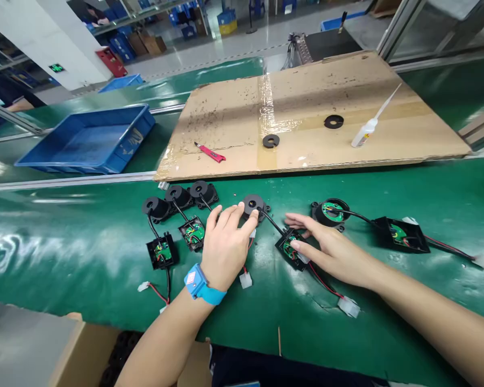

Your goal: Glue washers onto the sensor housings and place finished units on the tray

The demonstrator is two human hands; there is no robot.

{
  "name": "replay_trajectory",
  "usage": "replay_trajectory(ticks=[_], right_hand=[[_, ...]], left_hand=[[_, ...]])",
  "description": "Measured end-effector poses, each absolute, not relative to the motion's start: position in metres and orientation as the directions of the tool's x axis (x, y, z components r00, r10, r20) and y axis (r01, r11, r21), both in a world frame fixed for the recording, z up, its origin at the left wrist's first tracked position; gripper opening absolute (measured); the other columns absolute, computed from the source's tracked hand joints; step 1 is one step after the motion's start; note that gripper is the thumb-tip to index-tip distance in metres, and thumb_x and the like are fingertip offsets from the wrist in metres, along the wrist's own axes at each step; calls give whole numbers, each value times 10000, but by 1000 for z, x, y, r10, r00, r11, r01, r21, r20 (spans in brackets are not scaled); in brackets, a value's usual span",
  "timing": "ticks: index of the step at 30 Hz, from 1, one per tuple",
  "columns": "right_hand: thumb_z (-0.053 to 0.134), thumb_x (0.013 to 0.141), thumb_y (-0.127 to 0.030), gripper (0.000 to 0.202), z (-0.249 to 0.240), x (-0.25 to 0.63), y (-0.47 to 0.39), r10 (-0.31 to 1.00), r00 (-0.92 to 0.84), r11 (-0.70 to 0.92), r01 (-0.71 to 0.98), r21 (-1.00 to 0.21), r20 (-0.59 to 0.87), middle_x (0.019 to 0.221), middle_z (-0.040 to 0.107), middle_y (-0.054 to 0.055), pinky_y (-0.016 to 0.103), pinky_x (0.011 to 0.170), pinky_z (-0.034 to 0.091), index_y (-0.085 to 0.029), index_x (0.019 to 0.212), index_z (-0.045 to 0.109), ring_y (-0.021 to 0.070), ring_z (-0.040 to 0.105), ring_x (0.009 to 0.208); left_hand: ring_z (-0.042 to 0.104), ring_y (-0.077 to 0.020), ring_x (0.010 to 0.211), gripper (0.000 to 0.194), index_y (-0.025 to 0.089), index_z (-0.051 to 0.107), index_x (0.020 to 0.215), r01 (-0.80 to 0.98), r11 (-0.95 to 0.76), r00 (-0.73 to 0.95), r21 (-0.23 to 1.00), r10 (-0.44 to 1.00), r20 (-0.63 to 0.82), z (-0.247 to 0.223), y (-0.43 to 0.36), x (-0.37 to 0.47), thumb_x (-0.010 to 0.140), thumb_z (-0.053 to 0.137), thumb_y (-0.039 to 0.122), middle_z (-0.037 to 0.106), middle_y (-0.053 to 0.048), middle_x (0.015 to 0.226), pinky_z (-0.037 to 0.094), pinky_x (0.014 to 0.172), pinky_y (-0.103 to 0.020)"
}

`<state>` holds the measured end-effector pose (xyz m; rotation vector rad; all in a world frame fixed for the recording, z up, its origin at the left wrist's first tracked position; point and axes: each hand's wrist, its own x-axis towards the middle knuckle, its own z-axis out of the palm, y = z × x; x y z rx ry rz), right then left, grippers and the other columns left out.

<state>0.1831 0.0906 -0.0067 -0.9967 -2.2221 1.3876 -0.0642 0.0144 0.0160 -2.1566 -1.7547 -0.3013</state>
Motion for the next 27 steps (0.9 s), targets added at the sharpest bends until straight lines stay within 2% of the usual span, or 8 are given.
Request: replay_trajectory(ticks=[1,3,5,13,19,22,25,27], right_hand=[[594,991,-538,498,-6,179,95,684,-718,235,381,-894,-126,1087,705,90,500,960,532,-250,1396,561,314,667,1057],[626,964,-566,427,-5,174,100,644,-742,160,370,-915,-187,842,639,25,427,808,536,-250,1251,626,263,632,822],[617,961,-613,411,-5,171,100,628,-749,93,341,-935,-211,776,565,-10,347,688,493,-248,1148,615,210,555,712],[647,917,-717,549,-6,165,88,594,-731,-217,256,-942,-336,818,533,-23,271,585,444,-236,1158,539,151,478,653],[728,903,-657,490,-9,165,87,626,-698,-268,226,-937,-348,734,508,-43,242,518,397,-225,1071,570,127,436,584],[752,895,-611,477,-10,166,89,582,-717,-358,198,-913,-384,780,595,-21,257,548,453,-228,1116,572,147,533,610],[737,880,-556,463,-11,166,90,555,-734,-427,152,-891,-391,883,705,25,318,652,524,-240,1178,576,222,665,749],[699,874,-495,435,-12,167,91,566,-733,-437,122,-891,-378,932,742,41,347,710,532,-239,1210,595,253,694,815]], left_hand=[[699,-306,1184,352,198,722,1265,976,-176,211,-126,903,375,16,14,-64,980,537,103,734,-150,1307,483,1074,-545],[697,-305,1186,342,197,726,1254,978,-174,206,-117,904,375,17,14,-63,983,538,108,738,-151,1296,485,1071,-545],[695,-303,1190,334,202,727,1252,979,-174,201,-106,906,373,17,14,-63,985,545,115,739,-148,1296,485,1073,-545],[683,-299,1213,320,214,712,1274,983,-169,186,-78,914,360,14,13,-64,1000,559,152,725,-144,1323,478,1102,-546],[663,-293,1249,326,219,703,1289,986,-159,165,-47,926,338,13,14,-64,1011,543,161,709,-147,1356,459,1129,-553],[662,-293,1250,334,223,702,1295,987,-153,160,-47,933,322,14,14,-64,1010,542,158,706,-145,1362,454,1137,-560],[667,-292,1243,328,217,703,1291,986,-159,169,-57,932,321,15,14,-64,1011,543,158,710,-145,1357,461,1130,-551],[669,-293,1240,323,215,706,1286,985,-162,172,-58,931,321,16,14,-64,1011,545,158,712,-145,1353,466,1122,-549]])
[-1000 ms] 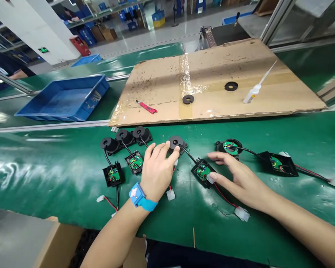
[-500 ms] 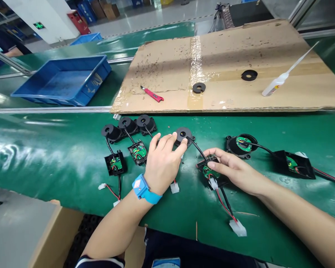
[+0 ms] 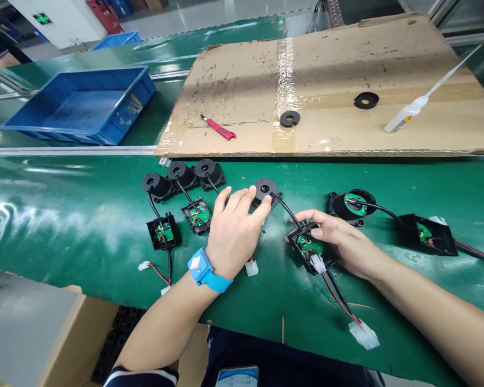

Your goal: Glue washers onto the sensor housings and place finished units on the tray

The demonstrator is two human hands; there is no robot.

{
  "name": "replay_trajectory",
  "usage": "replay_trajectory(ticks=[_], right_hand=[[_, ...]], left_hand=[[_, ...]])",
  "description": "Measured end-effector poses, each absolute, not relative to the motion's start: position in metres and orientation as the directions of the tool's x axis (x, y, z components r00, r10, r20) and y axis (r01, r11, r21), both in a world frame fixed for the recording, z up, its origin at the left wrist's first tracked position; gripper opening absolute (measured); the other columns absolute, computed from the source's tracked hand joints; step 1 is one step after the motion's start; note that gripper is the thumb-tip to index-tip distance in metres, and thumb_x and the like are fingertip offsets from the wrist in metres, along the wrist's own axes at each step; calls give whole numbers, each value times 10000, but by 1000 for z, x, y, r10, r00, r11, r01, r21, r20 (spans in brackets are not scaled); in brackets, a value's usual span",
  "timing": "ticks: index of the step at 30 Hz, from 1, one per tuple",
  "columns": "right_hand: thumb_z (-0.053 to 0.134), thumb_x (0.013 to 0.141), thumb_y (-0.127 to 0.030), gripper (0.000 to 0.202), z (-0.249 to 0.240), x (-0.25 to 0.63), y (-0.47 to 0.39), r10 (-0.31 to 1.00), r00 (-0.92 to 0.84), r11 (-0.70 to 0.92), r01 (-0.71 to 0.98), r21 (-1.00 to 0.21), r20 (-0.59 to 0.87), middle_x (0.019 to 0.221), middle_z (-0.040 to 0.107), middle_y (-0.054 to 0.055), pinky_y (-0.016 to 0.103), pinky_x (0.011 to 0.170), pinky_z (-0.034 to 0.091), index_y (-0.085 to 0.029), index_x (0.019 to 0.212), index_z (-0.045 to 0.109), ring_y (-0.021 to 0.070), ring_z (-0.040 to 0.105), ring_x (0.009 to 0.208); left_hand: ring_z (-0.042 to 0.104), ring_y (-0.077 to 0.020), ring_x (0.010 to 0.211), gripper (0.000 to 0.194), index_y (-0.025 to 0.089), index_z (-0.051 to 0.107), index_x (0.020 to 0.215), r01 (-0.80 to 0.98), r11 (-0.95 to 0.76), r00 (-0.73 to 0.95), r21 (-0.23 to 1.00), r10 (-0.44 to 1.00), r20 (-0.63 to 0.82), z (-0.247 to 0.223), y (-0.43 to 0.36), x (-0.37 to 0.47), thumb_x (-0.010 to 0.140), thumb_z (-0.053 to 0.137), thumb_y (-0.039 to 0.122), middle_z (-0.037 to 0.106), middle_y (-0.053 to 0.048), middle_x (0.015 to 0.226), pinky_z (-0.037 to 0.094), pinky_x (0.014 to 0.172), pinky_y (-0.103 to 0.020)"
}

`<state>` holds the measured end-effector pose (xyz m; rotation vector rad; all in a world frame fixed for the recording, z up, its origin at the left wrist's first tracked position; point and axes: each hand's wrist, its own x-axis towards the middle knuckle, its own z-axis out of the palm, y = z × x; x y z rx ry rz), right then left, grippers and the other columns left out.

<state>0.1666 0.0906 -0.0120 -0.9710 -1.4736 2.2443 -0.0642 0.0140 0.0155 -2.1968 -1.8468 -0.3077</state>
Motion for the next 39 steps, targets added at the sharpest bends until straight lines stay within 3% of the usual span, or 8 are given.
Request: replay_trajectory(ticks=[7,15,20,29,33,36,39], right_hand=[[601,885,-419,460,-16,168,90,601,-713,-408,116,-906,-362,1043,760,50,400,841,513,-223,1300,624,288,705,936],[554,954,-443,473,-13,165,89,563,-747,-434,97,-896,-354,1228,736,112,385,779,566,-223,1372,530,300,705,1102],[529,981,-449,447,-15,165,88,588,-740,-406,80,-910,-327,1204,741,120,396,801,578,-218,1363,532,304,700,1140],[550,998,-491,457,-16,162,87,623,-723,-375,58,-925,-298,1271,732,115,465,986,545,-220,1365,536,295,681,1200],[575,993,-491,438,-17,168,88,664,-699,-337,40,-941,-267,1399,665,107,524,1178,413,-242,1352,563,293,579,1357],[555,1015,-434,398,-13,181,84,728,-659,-160,103,-982,-188,1488,595,97,529,1206,392,-267,1376,554,285,514,1424],[554,1024,-321,379,-4,197,68,790,-611,271,277,-922,48,1434,618,111,530,1115,485,-266,1400,538,289,593,1315]], left_hand=[[682,-288,1214,310,213,718,1263,984,-163,177,-69,922,345,16,15,-64,1012,547,151,730,-141,1315,466,1116,-545],[690,-290,1187,290,218,727,1241,983,-161,184,-92,913,365,15,16,-62,1017,550,167,744,-133,1280,466,1118,-540],[675,-294,1215,305,223,726,1240,984,-160,178,-82,918,355,14,17,-63,989,572,142,734,-133,1290,460,1123,-551],[689,-322,1195,291,200,738,1226,980,-165,195,-107,899,393,14,16,-62,975,603,143,741,-153,1249,488,1094,-561],[689,-333,1198,304,190,736,1233,979,-167,199,-115,901,385,13,17,-63,963,608,133,736,-160,1254,481,1102,-574],[686,-334,1207,312,192,732,1240,979,-165,199,-120,904,379,12,17,-64,959,612,131,730,-160,1264,476,1108,-571],[684,-330,1205,303,195,732,1232,978,-164,200,-126,904,377,13,18,-64,961,610,134,731,-157,1255,472,1108,-564]])
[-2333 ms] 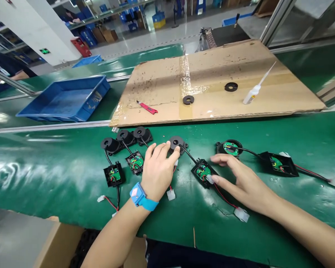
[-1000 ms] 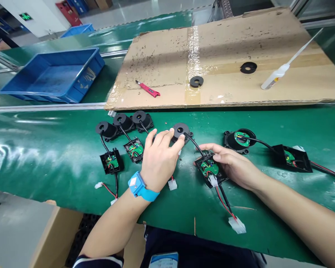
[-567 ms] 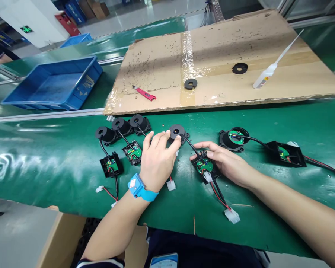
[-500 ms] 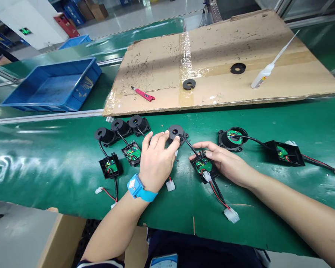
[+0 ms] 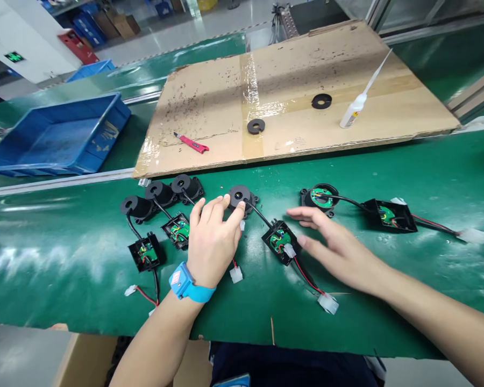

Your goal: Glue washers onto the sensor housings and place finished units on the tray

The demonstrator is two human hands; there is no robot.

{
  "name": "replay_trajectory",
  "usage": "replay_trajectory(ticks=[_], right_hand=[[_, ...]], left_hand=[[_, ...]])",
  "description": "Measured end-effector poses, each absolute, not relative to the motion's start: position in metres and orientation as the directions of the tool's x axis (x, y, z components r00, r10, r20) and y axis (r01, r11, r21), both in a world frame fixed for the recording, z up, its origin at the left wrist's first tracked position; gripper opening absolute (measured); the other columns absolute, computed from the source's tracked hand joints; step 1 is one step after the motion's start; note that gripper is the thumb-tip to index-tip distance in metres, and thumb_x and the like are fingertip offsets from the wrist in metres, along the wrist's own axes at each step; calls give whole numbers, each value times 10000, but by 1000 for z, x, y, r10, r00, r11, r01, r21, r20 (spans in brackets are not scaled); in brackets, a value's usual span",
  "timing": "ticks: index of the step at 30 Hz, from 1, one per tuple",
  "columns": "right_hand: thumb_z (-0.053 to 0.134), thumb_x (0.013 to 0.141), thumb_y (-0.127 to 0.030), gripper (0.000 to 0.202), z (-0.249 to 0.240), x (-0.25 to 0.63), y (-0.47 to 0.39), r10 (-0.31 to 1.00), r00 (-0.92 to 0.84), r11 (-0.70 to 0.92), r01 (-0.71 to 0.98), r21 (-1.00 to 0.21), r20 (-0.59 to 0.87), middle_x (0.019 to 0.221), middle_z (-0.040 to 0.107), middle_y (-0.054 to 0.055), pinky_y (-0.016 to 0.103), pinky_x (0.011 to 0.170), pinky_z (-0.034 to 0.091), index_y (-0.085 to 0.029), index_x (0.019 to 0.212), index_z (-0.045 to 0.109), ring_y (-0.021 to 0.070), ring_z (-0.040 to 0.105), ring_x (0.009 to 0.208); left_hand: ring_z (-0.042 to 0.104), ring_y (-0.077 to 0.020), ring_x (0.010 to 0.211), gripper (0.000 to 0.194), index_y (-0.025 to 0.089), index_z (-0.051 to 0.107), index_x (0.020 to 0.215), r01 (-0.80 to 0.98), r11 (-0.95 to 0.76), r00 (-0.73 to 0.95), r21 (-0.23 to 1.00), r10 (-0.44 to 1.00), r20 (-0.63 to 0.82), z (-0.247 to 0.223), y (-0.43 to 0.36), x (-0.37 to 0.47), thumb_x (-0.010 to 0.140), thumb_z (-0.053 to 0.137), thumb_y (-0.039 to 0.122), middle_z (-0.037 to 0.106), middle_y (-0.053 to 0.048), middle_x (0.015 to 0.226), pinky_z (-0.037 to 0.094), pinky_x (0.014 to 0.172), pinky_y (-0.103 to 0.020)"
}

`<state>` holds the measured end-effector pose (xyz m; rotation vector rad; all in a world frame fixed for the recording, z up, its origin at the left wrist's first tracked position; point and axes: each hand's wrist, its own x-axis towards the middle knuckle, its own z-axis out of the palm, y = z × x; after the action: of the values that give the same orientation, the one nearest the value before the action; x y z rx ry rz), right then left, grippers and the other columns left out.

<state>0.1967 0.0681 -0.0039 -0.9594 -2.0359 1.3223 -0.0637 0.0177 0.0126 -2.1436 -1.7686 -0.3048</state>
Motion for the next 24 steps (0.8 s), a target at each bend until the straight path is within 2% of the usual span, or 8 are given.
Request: replay_trajectory(ticks=[1,3,6,10,15,19,21,24], right_hand=[[552,1024,-277,362,0,200,60,765,-623,429,304,-850,164,1365,655,115,509,1058,523,-256,1385,547,284,629,1245],[546,1019,-192,304,6,204,43,625,-697,678,261,-687,351,1154,728,104,431,919,573,-219,1319,583,255,691,1052],[549,1006,-117,245,8,205,24,425,-804,830,163,-533,416,914,745,62,363,809,577,-178,1225,641,202,694,796],[548,1007,-112,220,9,207,20,363,-836,883,168,-438,412,847,749,52,377,808,584,-183,1154,696,198,681,714],[524,1020,-93,212,19,212,32,349,-812,900,150,-409,469,817,747,47,375,774,605,-160,1107,706,198,694,682],[476,1036,-101,276,16,210,37,298,-796,929,115,-352,527,792,762,20,356,722,614,-206,1057,730,195,707,628],[452,1059,-101,313,8,207,36,322,-767,925,129,-358,555,787,763,-9,323,749,604,-228,1037,737,170,708,625],[417,1098,-106,365,-8,205,31,425,-674,894,208,-396,605,786,751,-34,282,899,557,-225,991,746,131,709,660]], left_hand=[[683,-330,1201,299,194,732,1228,978,-165,202,-130,905,375,13,18,-64,962,608,136,730,-158,1252,473,1104,-561],[682,-330,1195,295,192,730,1227,976,-168,209,-139,904,373,13,18,-63,965,604,139,728,-160,1249,475,1094,-557],[680,-330,1190,288,190,729,1223,974,-172,217,-150,900,379,13,18,-63,975,590,146,726,-163,1245,471,1089,-555],[683,-331,1179,281,190,731,1221,976,-163,207,-147,907,367,14,18,-63,982,589,154,728,-159,1247,468,1081,-556],[677,-328,1220,307,211,722,1265,983,-143,175,-117,927,332,20,14,-61,986,603,168,727,-138,1309,464,1091,-556],[661,-318,1261,325,241,714,1283,987,-117,148,-113,935,323,20,11,-61,981,614,172,725,-120,1335,461,1110,-551],[662,-315,1262,331,249,709,1286,988,-108,138,-107,935,328,19,10,-61,979,616,166,716,-116,1355,465,1112,-552],[642,-330,1295,334,251,705,1278,991,-111,132,-81,931,340,18,9,-62,974,614,147,703,-116,1371,468,1116,-563]])
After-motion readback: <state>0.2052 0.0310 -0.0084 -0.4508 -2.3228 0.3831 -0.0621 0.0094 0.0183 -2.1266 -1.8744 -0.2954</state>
